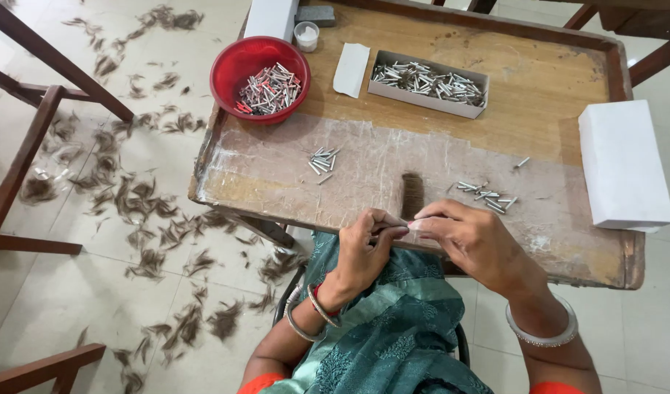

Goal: The person sits at a workbench and assembles hair extensions by hand, inserting tufts of brown hair into small metal ferrule tubes and folding or pressing the tubes to secure the hair. Finished pieces are placed aside while a second person at the table handles piles of metal tubes.

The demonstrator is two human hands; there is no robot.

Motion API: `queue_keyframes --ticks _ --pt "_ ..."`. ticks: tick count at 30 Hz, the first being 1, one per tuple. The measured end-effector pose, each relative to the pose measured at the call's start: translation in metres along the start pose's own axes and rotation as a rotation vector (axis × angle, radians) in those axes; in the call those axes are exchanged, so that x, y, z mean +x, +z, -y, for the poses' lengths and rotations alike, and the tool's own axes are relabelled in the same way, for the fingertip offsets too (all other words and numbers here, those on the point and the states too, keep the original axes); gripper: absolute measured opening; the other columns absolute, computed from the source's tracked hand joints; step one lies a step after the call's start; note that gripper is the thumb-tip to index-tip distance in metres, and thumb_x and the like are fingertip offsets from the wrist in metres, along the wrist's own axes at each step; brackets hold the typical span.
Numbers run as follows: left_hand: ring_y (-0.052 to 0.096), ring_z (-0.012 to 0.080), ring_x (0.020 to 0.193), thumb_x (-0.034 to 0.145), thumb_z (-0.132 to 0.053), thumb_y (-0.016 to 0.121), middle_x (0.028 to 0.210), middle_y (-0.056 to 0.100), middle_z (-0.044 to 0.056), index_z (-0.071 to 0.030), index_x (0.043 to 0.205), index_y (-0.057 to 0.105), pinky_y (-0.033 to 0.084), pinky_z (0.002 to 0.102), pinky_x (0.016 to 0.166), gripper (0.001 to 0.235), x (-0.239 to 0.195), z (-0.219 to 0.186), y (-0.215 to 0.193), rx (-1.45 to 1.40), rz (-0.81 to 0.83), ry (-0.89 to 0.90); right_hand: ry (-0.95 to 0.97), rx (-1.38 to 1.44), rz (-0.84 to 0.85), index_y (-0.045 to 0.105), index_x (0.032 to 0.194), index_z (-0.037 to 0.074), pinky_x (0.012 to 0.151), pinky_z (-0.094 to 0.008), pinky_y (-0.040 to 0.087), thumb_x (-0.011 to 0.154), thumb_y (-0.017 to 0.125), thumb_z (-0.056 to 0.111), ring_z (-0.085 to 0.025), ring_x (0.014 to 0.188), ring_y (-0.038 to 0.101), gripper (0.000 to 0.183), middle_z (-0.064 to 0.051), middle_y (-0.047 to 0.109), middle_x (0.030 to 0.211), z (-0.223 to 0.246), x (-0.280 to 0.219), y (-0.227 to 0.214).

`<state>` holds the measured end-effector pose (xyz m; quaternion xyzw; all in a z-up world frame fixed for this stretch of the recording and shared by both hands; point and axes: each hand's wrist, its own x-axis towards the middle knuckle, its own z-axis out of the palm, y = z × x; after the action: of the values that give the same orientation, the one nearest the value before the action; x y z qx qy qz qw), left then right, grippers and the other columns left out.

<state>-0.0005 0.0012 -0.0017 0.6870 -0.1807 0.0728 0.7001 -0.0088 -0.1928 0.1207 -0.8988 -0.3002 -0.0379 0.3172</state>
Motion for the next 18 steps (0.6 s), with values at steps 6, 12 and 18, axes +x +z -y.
queue_keyframes --ticks 6,12,18 --pt "0.079 0.0173 0.089 0.095 0.008 0.068 0.096 0.077 0.013 0.002 0.105 0.053 0.063 0.027 0.072 0.019 -0.001 -0.001 -0.004 0.029 -0.015 0.082 0.007 -0.011 -0.035 0.075 0.103 0.006 0.071 -0.031 0.061 0.079 0.073 -0.004 -0.023 0.084 0.075 0.027 -0.008 0.074 0.102 0.003 0.002 0.013" --pt "0.079 0.0197 0.089 0.094 0.008 0.068 0.095 0.076 0.013 0.001 0.106 0.052 0.062 0.028 0.072 0.021 -0.002 -0.002 -0.003 0.076 -0.017 0.120 0.021 -0.017 -0.106 0.076 0.104 0.008 0.070 -0.030 0.061 0.085 0.071 -0.005 -0.021 0.083 0.077 0.024 -0.006 0.076 0.098 -0.001 0.002 0.023" --pt "0.079 0.0192 0.086 0.095 0.006 0.068 0.095 0.076 0.012 0.001 0.107 0.053 0.061 0.028 0.070 0.020 0.000 -0.009 -0.006 0.086 0.009 0.095 -0.038 -0.042 -0.135 0.076 0.104 0.005 0.070 -0.033 0.059 0.074 0.071 -0.007 -0.026 0.088 0.073 0.033 -0.012 0.073 0.109 0.012 0.004 0.013"
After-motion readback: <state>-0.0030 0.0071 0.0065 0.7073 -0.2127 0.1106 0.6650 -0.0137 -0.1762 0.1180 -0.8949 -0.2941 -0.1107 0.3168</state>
